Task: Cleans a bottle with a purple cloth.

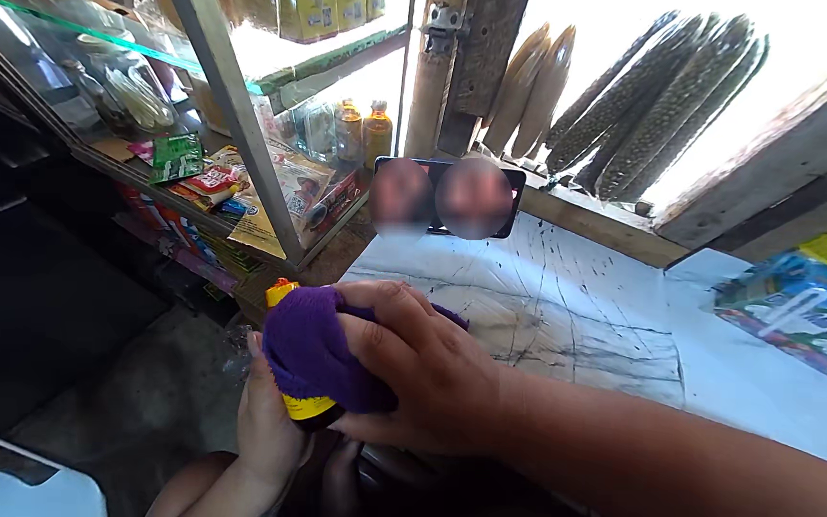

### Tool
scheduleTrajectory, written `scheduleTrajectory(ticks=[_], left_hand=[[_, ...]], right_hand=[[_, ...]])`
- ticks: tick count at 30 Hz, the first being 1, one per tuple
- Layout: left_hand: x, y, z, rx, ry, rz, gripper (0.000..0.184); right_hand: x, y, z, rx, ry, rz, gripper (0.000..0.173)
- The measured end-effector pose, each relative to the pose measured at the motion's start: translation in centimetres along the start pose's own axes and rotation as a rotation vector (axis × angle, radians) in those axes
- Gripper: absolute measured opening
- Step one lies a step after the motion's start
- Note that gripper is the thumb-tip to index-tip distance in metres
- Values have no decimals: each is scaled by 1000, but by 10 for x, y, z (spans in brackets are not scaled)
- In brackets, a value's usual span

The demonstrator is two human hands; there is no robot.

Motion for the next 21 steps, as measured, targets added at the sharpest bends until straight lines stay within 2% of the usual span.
scheduleTrajectory(ticks=[3, 7, 10, 13, 15, 17, 21], left_hand=[[0, -2, 1, 20, 57, 16, 44], [-3, -2, 2, 92, 125, -60, 44], [-3, -2, 3, 130, 106, -97, 49], [-3, -3, 8, 120, -48, -185, 51], [-4, -2, 9, 146, -118, -245, 62], [-6, -2, 8, 158, -125, -261, 64], [-3, -5, 4, 148, -74, -240, 55]], right_hand=[[1, 0, 1, 38, -14, 22, 42], [2, -1, 0, 42, -31, 20, 31], [2, -2, -1, 58, -29, 26, 29], [1, -3, -2, 84, -21, 23, 28], [1, -3, -2, 104, -37, 25, 28], [0, -3, -2, 122, -49, 31, 26], [-1, -3, -2, 54, -40, 49, 29]])
Point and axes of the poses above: each hand's wrist, its own z-axis towards the middle knuckle, its own x-axis out of the back of the hand, y = z × x, the point moved 2 cm from there along z, towards the middle knuckle, and after that the axes turned 1 degree about x, right-handed, at the moved point
